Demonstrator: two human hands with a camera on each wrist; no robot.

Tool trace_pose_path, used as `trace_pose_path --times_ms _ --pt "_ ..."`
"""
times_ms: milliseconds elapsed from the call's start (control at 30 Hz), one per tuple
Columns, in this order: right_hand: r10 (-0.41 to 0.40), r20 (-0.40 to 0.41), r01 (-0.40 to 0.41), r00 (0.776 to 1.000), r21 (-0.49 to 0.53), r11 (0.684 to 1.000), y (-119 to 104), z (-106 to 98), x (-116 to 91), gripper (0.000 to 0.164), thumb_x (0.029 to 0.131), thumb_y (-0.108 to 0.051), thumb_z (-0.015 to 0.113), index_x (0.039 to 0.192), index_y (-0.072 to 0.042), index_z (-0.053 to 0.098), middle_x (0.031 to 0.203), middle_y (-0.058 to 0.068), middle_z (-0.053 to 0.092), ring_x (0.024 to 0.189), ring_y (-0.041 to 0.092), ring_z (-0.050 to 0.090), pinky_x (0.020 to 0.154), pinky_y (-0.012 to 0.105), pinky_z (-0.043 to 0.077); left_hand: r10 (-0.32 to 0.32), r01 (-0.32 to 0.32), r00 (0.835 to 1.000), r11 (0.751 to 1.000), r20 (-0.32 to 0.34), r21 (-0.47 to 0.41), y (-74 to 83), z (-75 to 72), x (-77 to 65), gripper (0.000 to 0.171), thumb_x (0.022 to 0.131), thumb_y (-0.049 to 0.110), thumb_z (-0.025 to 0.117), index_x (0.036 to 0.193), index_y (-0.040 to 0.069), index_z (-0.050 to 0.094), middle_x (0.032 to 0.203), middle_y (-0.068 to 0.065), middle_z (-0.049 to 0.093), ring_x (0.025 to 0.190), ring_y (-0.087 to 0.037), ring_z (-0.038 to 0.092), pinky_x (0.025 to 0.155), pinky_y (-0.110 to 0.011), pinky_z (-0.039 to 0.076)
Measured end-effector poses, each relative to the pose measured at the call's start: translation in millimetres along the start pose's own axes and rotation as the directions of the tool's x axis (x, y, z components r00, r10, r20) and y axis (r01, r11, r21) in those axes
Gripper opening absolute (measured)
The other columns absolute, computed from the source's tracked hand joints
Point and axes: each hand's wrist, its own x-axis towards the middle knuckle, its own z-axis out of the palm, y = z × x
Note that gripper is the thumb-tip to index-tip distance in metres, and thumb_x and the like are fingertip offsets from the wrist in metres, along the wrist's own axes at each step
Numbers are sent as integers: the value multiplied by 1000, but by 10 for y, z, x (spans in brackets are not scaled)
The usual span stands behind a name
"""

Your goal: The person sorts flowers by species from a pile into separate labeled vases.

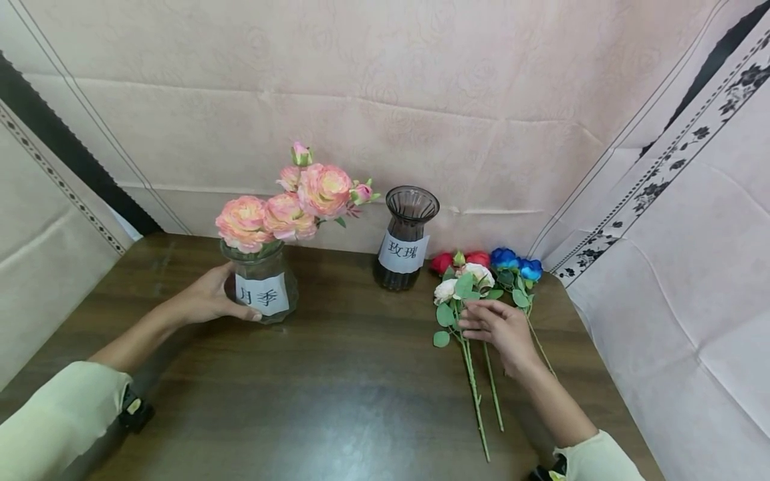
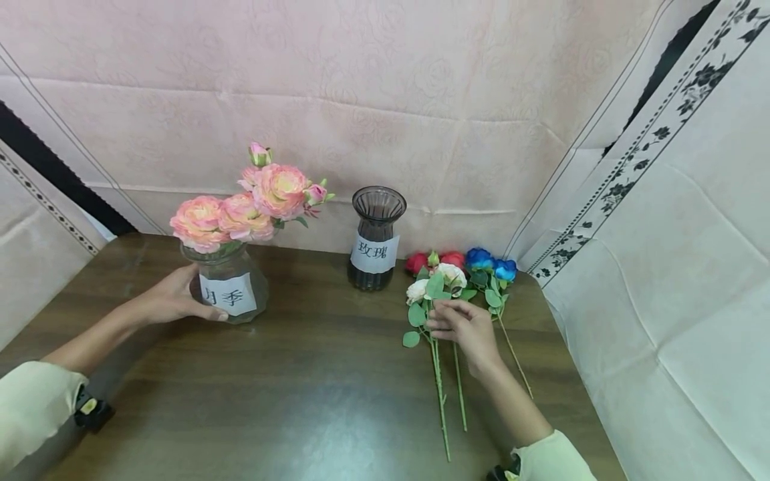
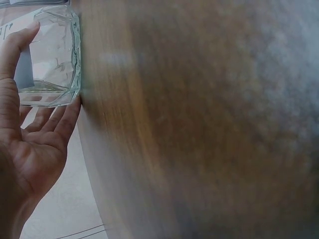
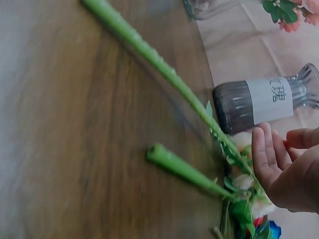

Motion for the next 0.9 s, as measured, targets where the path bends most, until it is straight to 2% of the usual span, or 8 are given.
trace_pose_path --times_ms 133,200,333,433,633,767,900 --pt "42 5 -42 999 -44 998 39 -121 -36 42 116 -19 65 145 11 65 110 5 87 94 13 85 88 33 70 -14 14 1000 1000 1 14 8 7 -10 101 85 22 101 165 -1 42 146 -20 72 136 -38 67 114 -47 53" --pt "65 11 -65 998 -63 996 58 -176 -49 42 116 -20 65 145 10 65 110 4 87 94 13 85 87 33 70 -18 18 1000 1000 4 14 12 10 -14 101 86 22 101 165 -2 42 146 -21 71 136 -39 67 114 -51 53" --pt "106 22 -104 994 -88 991 99 -271 -58 41 116 -19 65 144 10 66 107 4 87 93 14 86 84 35 71 -11 11 1000 1000 12 -8 19 13 -14 98 86 19 101 162 -2 44 143 -20 73 130 -32 69 106 -32 57" --pt "118 43 -113 992 -108 988 127 -329 -65 40 116 -17 64 143 13 65 107 7 87 92 16 86 84 37 71 -4 5 1000 1000 12 -15 27 12 -13 97 85 19 101 162 -1 45 142 -20 73 126 -27 69 100 -21 56" --pt "160 124 -139 979 -158 978 171 -409 -79 41 115 -12 62 143 19 63 110 16 87 92 19 86 84 37 71 -8 8 1000 1000 8 -2 36 3 -16 96 86 20 101 161 -1 45 143 -19 72 128 -28 68 100 -22 55" --pt "204 207 -162 957 -205 965 172 -435 -84 45 115 -13 61 144 20 61 112 18 86 92 19 86 84 36 71 -14 14 1000 1000 9 3 40 -3 -18 95 86 20 101 161 0 46 143 -19 72 128 -28 68 100 -21 55" --pt "256 271 -186 928 -257 948 151 -435 -82 44 113 -18 65 138 18 67 107 16 87 90 19 86 81 35 71 -17 17 1000 1000 9 11 42 -10 -17 96 86 21 101 161 0 45 143 -19 72 128 -27 68 100 -21 55"
